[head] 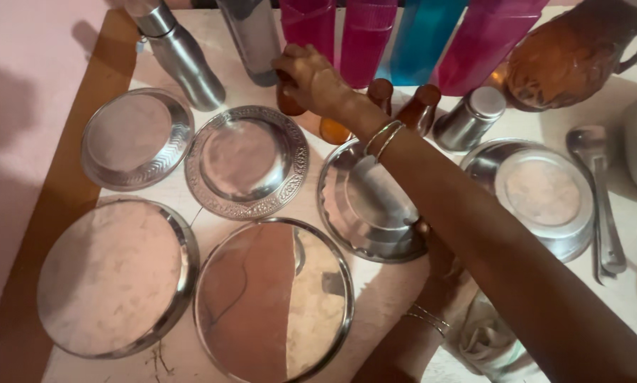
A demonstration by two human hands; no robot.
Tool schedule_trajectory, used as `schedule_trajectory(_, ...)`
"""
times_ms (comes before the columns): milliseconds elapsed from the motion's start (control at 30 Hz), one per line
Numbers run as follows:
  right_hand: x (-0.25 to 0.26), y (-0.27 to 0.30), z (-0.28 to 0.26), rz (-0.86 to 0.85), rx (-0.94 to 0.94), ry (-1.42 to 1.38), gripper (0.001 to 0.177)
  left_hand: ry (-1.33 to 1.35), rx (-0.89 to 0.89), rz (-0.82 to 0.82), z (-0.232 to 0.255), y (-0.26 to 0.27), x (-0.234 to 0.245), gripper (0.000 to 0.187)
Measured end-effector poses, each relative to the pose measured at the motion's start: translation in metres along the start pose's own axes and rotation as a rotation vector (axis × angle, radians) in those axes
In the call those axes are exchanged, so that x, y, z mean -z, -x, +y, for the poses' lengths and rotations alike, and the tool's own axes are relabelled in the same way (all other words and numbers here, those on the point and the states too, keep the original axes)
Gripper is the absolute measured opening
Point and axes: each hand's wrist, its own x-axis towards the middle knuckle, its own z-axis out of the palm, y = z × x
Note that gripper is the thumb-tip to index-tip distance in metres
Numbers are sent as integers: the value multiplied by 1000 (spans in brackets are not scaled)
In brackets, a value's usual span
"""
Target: The person wipes and arranges plates, bowls, and a spoon on a table by hand using a cloth.
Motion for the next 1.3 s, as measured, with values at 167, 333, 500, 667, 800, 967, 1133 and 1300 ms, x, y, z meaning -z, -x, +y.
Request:
schedule_trajectory(167,-29,-1,-17,37,220,19,30,13,-28,27,-6,2,-27,52)
schedule_trajectory(333,-39,26,-80,-465,121,-19,67,61,-60,49,-9,14,-59,55)
schedule_trajectory(500,-28,44,-109,-734,-8,-42,83,20,-42,29,0,0,-22,52)
schedule_trajectory(667,-15,62,-127,-804,-32,-87,82,14,-27,-71,13,-18,28,51)
schedule_trajectory(800,-7,70,-137,-818,-90,-15,75,25,-49,-133,16,-21,37,52)
schedule_trajectory(967,-7,35,-65,-430,138,-41,47,30,-57,-119,15,-16,34,51)
schedule_trajectory(1133,5,8,-13,-118,-93,151,40,24,-53,-102,12,-17,33,50)
schedule_trajectory(1300,8,10,-14,-174,-113,-53,37,21,-56,-88,10,-22,34,49)
